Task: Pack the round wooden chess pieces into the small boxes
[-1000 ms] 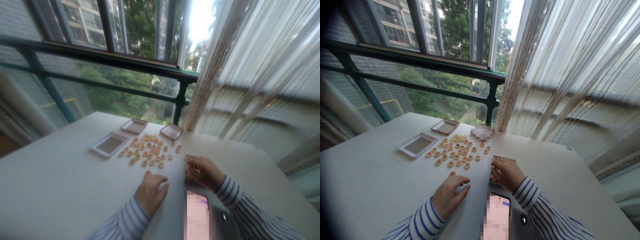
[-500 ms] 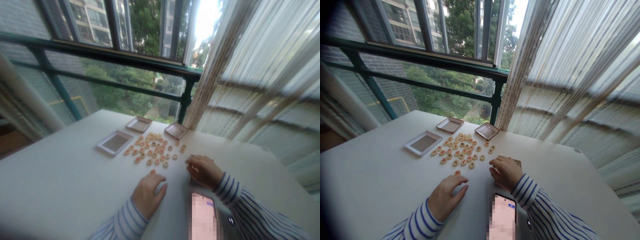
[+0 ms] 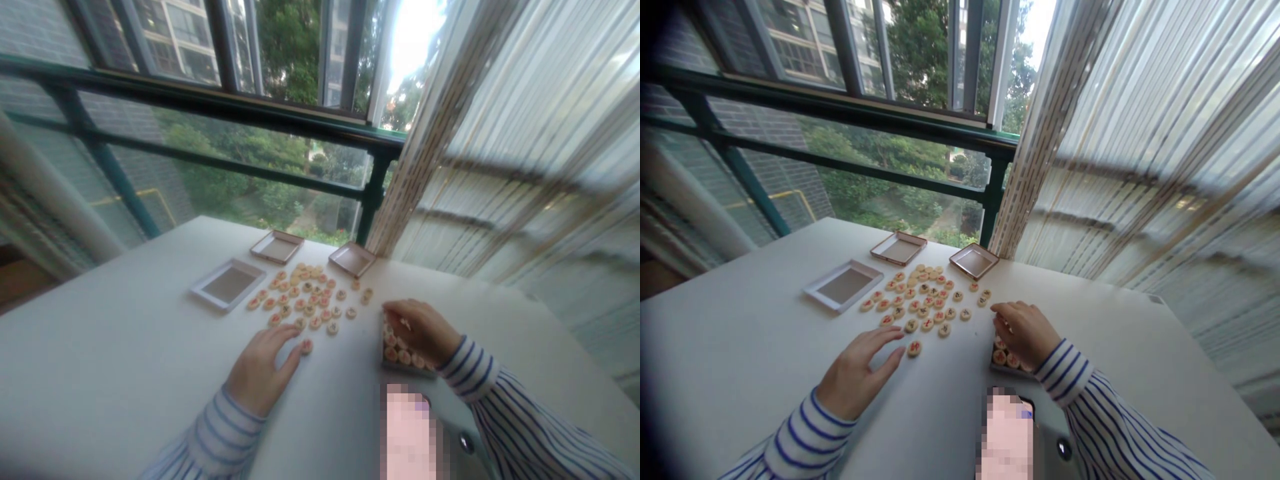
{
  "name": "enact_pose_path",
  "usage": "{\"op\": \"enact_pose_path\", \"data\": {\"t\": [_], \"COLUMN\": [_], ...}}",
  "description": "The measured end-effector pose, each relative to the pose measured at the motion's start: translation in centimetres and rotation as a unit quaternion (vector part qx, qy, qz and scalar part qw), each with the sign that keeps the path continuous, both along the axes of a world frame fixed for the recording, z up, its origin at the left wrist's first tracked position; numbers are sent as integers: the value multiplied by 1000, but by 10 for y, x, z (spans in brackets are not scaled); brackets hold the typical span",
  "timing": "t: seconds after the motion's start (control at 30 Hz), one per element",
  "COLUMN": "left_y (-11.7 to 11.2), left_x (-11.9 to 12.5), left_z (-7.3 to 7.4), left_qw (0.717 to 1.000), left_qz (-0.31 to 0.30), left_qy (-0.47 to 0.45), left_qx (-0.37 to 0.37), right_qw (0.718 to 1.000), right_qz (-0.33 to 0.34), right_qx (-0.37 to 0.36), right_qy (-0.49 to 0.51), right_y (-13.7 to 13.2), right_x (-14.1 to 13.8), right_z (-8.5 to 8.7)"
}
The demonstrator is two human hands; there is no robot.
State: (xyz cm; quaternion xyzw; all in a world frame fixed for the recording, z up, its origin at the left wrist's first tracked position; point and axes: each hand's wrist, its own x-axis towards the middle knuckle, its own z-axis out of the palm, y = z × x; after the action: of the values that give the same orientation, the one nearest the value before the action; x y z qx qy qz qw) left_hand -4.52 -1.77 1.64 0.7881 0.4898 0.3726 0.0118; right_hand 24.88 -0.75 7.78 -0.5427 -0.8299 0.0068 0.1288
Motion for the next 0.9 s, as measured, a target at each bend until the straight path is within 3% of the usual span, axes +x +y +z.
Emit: {"op": "enact_pose_path", "data": {"t": [0.33, 0.6, 0.9], "left_y": [25, 43, 73], "left_x": [-6, 0, -6], "left_z": [19, 34, 32], "left_qw": [999, 999, 991], "left_qz": [29, 43, 105], "left_qy": [-21, -32, -65], "left_qx": [-7, -7, -53], "right_qw": [996, 998, 999], "right_qz": [-30, -23, 3], "right_qx": [51, 31, 25], "right_qy": [59, 54, 41], "right_y": [14, 22, 32], "right_x": [16, 11, -9], "right_z": [15, 18, 15]}}
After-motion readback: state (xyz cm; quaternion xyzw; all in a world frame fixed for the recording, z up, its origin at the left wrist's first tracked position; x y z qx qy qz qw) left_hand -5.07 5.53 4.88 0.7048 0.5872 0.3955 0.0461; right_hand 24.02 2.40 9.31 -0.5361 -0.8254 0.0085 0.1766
